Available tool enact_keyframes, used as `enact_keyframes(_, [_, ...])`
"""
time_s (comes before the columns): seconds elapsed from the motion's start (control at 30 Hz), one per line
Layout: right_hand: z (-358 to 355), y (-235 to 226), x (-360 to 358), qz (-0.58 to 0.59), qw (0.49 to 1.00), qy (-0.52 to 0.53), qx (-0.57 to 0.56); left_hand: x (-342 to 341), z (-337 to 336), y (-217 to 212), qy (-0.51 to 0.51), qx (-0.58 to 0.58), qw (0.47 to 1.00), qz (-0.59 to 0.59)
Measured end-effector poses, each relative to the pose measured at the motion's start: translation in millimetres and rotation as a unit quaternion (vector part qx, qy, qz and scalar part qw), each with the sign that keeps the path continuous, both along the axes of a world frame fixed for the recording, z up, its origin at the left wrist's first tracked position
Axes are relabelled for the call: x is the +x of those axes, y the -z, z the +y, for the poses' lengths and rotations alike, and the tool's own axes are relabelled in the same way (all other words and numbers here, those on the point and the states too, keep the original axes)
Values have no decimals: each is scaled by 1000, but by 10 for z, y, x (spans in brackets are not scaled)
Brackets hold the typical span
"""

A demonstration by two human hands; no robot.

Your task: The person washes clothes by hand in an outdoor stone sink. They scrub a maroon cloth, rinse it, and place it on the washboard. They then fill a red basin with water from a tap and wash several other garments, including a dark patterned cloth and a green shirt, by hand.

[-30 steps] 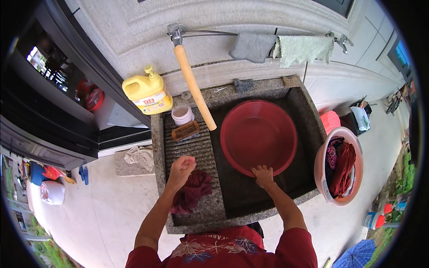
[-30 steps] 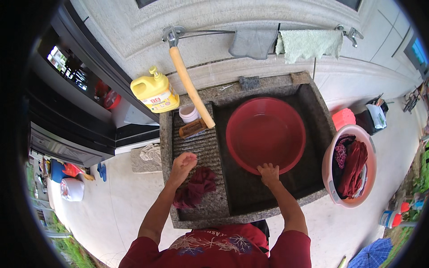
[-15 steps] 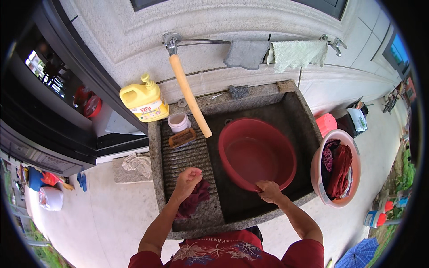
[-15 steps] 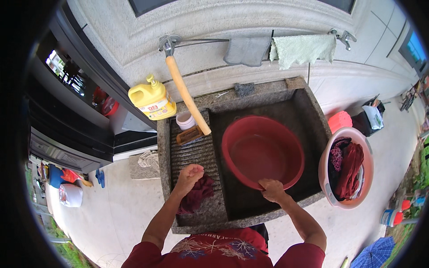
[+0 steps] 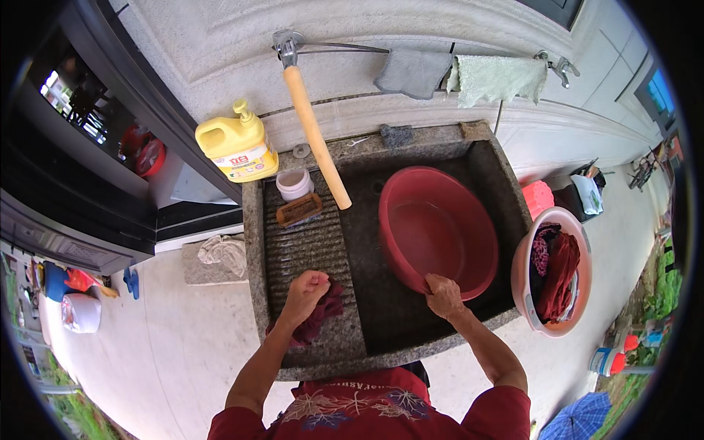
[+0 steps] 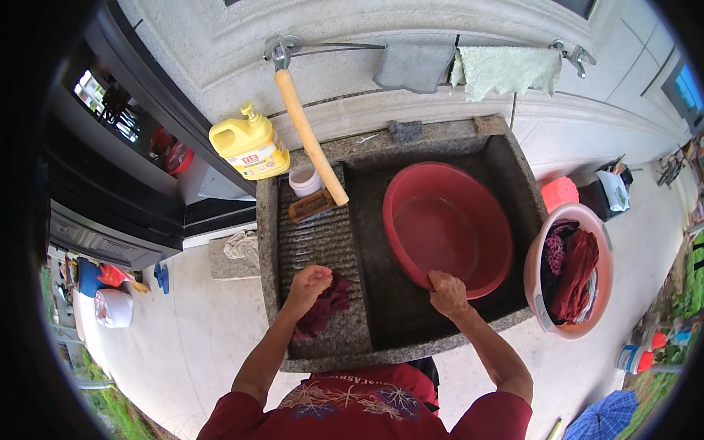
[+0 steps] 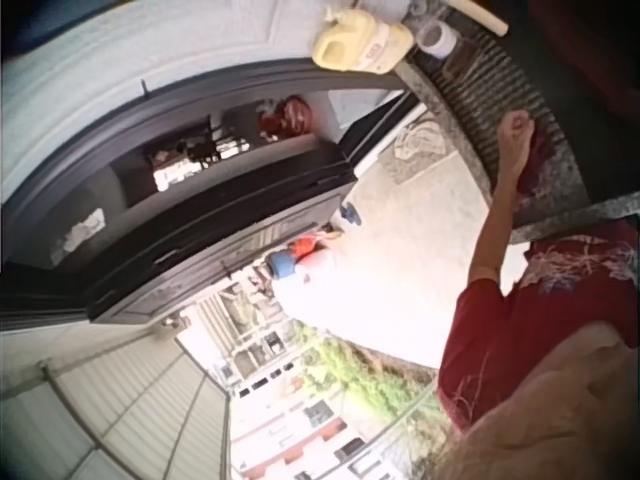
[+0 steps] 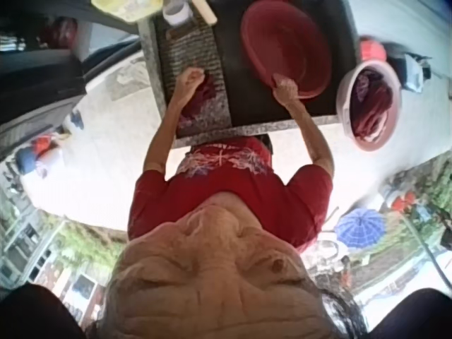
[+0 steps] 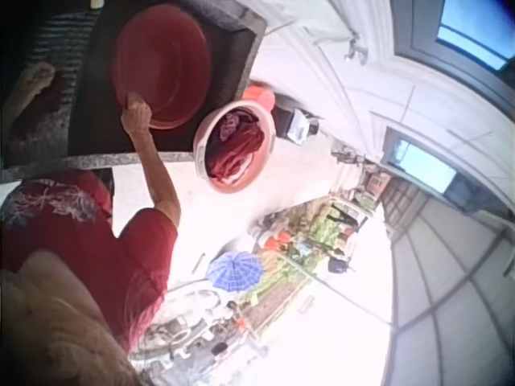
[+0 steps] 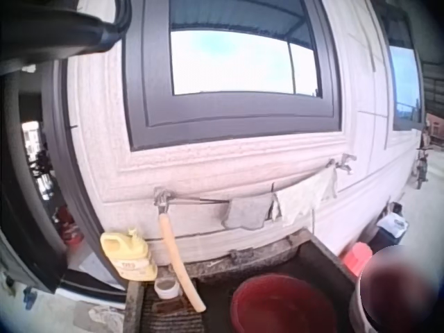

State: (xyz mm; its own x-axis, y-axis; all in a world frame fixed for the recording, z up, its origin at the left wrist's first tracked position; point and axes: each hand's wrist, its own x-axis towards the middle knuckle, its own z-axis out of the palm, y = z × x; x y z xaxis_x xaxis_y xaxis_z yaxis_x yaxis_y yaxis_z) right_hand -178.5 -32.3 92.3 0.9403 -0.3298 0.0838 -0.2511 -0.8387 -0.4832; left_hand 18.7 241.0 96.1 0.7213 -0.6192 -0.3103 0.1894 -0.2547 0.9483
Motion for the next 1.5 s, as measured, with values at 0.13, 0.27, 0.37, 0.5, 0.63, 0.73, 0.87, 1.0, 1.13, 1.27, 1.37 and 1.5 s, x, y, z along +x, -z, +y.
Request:
enact_keyframes(0.13, [254, 430, -54, 35, 999, -15, -37, 12, -51, -77, 2, -12, 1000, -13])
enact_keyframes(0.27, [476, 617, 16, 132, 991, -20, -33, 36, -41, -43, 5, 1, 999, -37])
enact_keyframes(0.37, [601, 669, 140, 220, 975, -28, -18, 9, -55, 10, 16, -2, 999, -28])
enact_keyframes(0.5, [656, 926, 197, 235, 970, -66, 14, -54, -102, 87, 24, -13, 999, -35])
enact_keyframes(0.63, [634, 1153, 257, 236, 963, -121, 43, -78, -112, 188, 40, 0, 998, -41])
enact_keyframes(0.73, [565, 1005, 195, 255, 951, -172, 34, -149, -110, 252, 54, 34, 996, -64])
enact_keyframes(0.87, [286, 30, 564, 240, 953, -176, 51, -176, -171, 125, 65, 61, 989, -114])
enact_keyframes(1.0, [157, -1370, 1311, -226, 960, -110, 122, -219, -100, 86, 48, 58, 979, -187])
enact_keyframes(1.13, [191, -2451, 2210, -365, 919, -140, 52, -319, -42, 122, 35, 82, 952, -295])
enact_keyframes(1.27, [285, -2758, 3173, -436, 888, -123, -82, -408, 6, 138, 27, 45, 921, -386])
enact_keyframes(1.37, [205, -2780, 3504, -315, 941, -106, -58, -460, 67, 209, 66, 50, 914, -396])
enact_keyframes(1.5, [136, -2743, 3559, -366, 919, -148, -9, -456, 194, 254, 71, 74, 892, -440])
